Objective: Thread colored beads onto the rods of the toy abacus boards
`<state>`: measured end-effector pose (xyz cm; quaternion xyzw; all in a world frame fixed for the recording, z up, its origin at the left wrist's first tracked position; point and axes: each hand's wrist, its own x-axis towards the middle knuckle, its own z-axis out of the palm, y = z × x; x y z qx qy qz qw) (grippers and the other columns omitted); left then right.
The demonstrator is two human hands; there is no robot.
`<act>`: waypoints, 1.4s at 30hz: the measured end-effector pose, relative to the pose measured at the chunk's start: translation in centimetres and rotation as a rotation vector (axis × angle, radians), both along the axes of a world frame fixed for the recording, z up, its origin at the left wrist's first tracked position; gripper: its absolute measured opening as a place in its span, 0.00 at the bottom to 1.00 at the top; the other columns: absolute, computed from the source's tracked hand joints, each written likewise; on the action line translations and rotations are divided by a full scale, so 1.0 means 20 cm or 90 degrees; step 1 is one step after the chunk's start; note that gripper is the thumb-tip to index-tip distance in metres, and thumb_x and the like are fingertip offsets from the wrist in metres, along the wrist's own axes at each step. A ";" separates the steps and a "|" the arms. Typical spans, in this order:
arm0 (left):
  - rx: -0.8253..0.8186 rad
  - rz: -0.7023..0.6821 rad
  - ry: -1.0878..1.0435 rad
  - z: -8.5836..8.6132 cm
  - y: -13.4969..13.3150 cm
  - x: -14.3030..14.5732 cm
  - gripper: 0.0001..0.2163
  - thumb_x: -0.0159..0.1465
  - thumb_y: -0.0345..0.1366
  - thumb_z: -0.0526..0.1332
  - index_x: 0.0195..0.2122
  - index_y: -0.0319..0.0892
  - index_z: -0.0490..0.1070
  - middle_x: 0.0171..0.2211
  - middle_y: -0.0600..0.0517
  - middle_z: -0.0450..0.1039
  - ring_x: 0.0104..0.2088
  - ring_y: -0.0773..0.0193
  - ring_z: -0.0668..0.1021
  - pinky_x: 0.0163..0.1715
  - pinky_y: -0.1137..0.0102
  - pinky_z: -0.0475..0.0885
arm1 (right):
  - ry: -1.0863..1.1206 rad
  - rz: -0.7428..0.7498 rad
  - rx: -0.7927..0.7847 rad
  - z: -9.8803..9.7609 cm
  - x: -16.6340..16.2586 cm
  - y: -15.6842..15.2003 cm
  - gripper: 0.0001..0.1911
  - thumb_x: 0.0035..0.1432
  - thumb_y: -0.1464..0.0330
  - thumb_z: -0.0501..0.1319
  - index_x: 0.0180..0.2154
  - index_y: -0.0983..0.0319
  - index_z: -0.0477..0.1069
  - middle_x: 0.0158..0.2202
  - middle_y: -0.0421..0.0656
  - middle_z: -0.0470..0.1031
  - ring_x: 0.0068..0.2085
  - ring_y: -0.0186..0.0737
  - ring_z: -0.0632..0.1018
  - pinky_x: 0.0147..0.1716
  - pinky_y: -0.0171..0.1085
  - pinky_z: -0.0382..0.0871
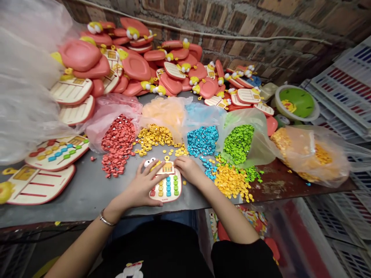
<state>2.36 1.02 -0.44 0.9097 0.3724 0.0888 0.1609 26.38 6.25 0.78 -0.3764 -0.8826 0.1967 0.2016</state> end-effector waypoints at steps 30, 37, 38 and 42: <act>0.112 -0.026 -0.125 0.00 -0.02 0.00 0.46 0.50 0.48 0.70 0.66 0.44 0.49 0.70 0.36 0.37 0.69 0.40 0.41 0.62 0.39 0.34 | 0.119 -0.026 -0.512 0.16 0.03 0.11 0.09 0.62 0.63 0.59 0.39 0.62 0.67 0.25 0.36 0.69 0.26 0.32 0.70 0.24 0.30 0.64; 0.181 0.014 -0.231 0.01 -0.03 -0.05 0.61 0.47 0.54 0.72 0.67 0.59 0.23 0.70 0.42 0.23 0.68 0.38 0.43 0.61 0.41 0.48 | 0.378 -0.249 -0.411 0.21 0.06 -0.24 0.21 0.53 0.51 0.64 0.38 0.61 0.69 0.36 0.44 0.77 0.37 0.43 0.80 0.34 0.38 0.75; 0.188 0.032 -0.254 0.01 -0.03 -0.05 0.62 0.46 0.53 0.72 0.66 0.60 0.19 0.70 0.42 0.24 0.68 0.38 0.43 0.60 0.41 0.50 | 0.400 -0.285 -0.393 0.21 0.10 -0.33 0.21 0.52 0.50 0.64 0.37 0.60 0.68 0.36 0.45 0.78 0.37 0.45 0.81 0.35 0.39 0.76; 0.197 0.075 -0.294 0.03 -0.04 -0.05 0.57 0.52 0.46 0.71 0.67 0.58 0.22 0.70 0.40 0.35 0.69 0.42 0.46 0.60 0.43 0.53 | 0.452 -0.569 -0.311 0.12 0.43 -0.84 0.19 0.52 0.49 0.63 0.37 0.56 0.71 0.33 0.45 0.79 0.34 0.50 0.82 0.32 0.43 0.78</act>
